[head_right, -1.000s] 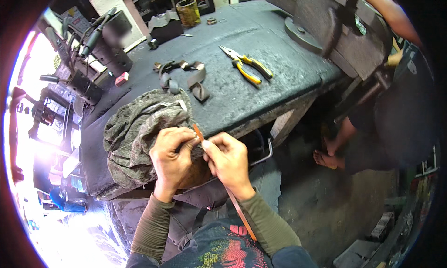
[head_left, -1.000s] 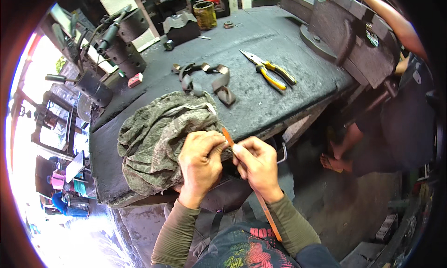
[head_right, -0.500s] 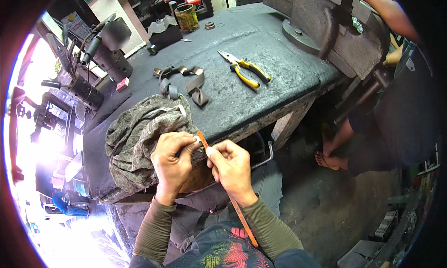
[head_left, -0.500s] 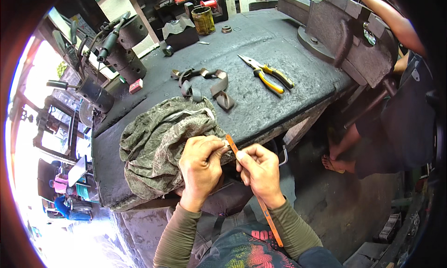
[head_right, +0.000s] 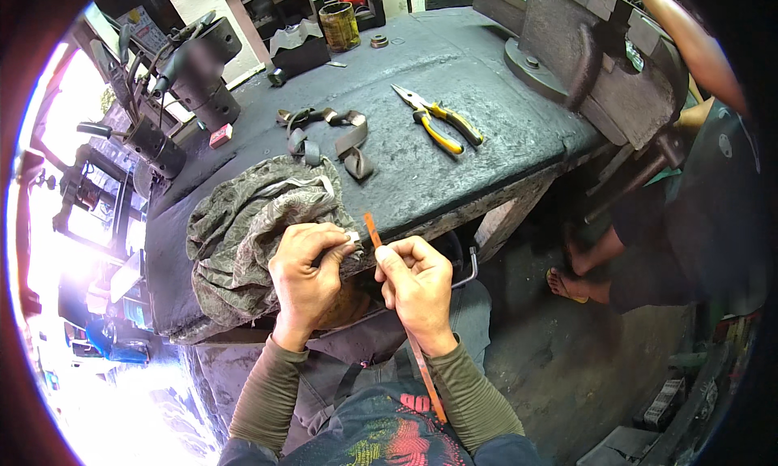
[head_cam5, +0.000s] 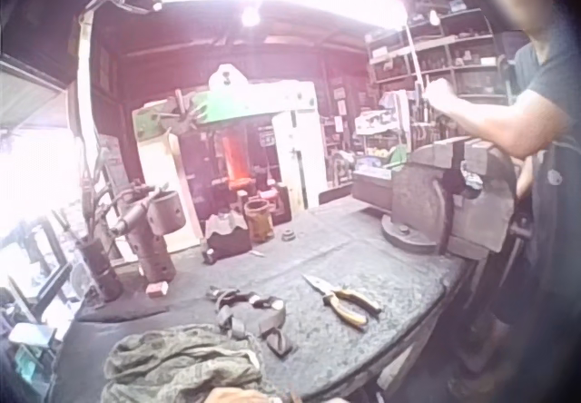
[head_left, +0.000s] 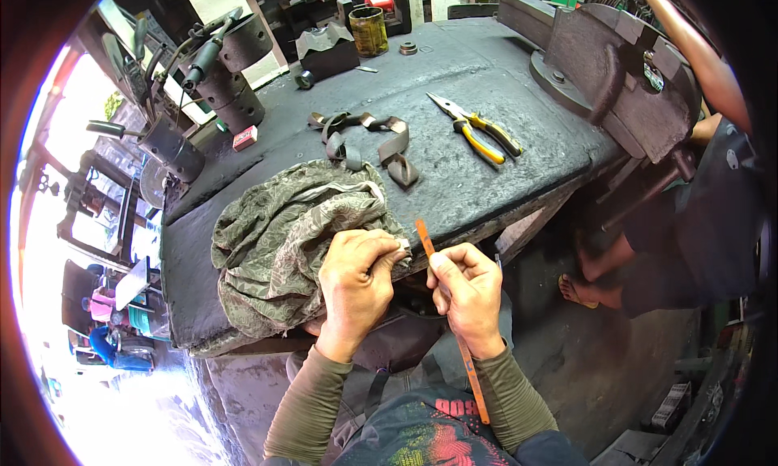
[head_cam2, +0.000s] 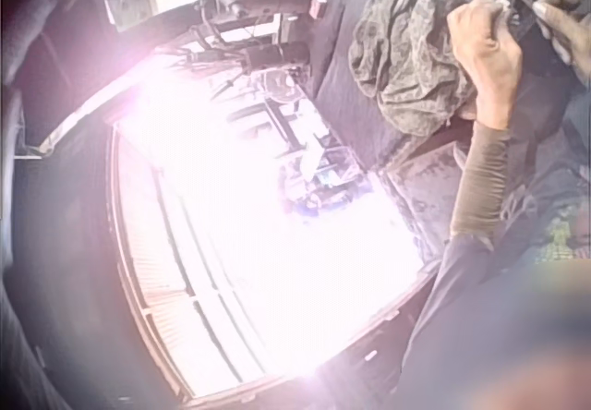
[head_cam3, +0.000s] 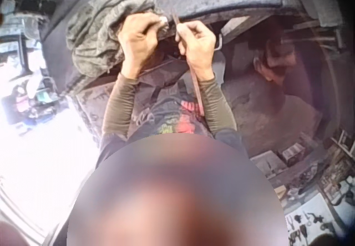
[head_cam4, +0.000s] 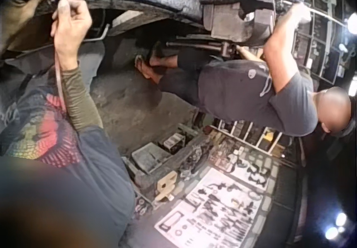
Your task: The person holds a small metal component and repeatedly inserts and removes a thin orange strip or wire, then handles a small metal piece and a dark strap-like object on the workbench. The person manipulates these items by hand without using tools.
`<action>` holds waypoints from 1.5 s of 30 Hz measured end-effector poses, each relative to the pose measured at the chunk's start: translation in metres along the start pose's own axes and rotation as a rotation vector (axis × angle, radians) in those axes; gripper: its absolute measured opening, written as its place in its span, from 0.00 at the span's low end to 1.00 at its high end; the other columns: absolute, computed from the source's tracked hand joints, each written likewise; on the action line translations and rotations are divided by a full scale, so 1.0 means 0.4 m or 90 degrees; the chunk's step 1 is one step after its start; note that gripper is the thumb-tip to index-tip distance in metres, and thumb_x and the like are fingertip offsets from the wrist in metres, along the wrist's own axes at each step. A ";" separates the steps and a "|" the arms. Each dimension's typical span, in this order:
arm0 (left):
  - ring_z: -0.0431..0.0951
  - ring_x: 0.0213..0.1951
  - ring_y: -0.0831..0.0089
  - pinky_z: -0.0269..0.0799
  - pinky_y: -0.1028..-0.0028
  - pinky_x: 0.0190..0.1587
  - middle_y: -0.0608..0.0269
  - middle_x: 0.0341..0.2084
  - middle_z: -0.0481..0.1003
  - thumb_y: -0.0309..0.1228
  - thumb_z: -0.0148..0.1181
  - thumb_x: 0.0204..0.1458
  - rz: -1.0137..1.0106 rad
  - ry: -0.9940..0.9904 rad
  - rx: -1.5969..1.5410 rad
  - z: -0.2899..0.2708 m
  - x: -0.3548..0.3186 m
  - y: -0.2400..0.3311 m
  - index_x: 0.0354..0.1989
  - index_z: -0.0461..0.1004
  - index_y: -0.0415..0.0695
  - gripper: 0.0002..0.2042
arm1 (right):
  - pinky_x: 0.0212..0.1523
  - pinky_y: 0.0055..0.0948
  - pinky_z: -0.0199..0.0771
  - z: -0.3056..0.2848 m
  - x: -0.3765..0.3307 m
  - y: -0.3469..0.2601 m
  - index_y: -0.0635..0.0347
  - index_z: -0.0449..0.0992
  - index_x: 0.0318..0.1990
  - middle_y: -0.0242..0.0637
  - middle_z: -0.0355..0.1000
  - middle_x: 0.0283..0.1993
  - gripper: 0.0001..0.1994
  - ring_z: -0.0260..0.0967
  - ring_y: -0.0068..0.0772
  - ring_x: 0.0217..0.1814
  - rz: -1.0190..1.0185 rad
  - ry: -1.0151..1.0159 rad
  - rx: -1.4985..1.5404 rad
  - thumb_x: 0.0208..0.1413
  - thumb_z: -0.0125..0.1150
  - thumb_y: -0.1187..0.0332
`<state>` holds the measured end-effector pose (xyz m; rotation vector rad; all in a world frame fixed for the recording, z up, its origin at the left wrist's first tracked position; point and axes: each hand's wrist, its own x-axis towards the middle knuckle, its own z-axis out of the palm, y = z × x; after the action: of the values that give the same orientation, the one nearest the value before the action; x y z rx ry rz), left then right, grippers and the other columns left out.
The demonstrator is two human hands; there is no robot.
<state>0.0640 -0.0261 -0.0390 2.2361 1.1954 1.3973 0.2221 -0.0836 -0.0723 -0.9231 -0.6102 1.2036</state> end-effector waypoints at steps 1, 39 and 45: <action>0.86 0.44 0.61 0.82 0.65 0.49 0.60 0.37 0.88 0.18 0.79 0.48 0.003 -0.001 0.007 -0.001 0.001 -0.001 0.36 0.88 0.42 0.09 | 0.16 0.18 0.59 0.000 -0.002 -0.002 0.66 0.79 0.42 0.32 0.77 0.28 0.07 0.65 0.13 0.17 0.014 -0.021 -0.008 0.74 0.67 0.72; 0.85 0.43 0.61 0.82 0.64 0.47 0.61 0.37 0.87 0.17 0.77 0.49 0.011 0.004 0.012 0.004 -0.005 -0.009 0.37 0.87 0.43 0.09 | 0.18 0.19 0.62 0.034 -0.005 0.010 0.66 0.79 0.42 0.34 0.79 0.29 0.07 0.67 0.15 0.18 0.065 -0.023 -0.057 0.74 0.67 0.72; 0.85 0.43 0.60 0.82 0.64 0.47 0.60 0.37 0.87 0.19 0.79 0.50 0.004 0.000 -0.004 0.003 -0.002 -0.007 0.37 0.87 0.43 0.09 | 0.18 0.20 0.63 0.021 -0.022 0.012 0.66 0.80 0.42 0.34 0.78 0.29 0.07 0.66 0.16 0.17 0.117 0.013 -0.111 0.74 0.66 0.72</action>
<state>0.0634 -0.0245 -0.0418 2.2385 1.1824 1.4008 0.2103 -0.0892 -0.0715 -1.1572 -0.6309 1.3175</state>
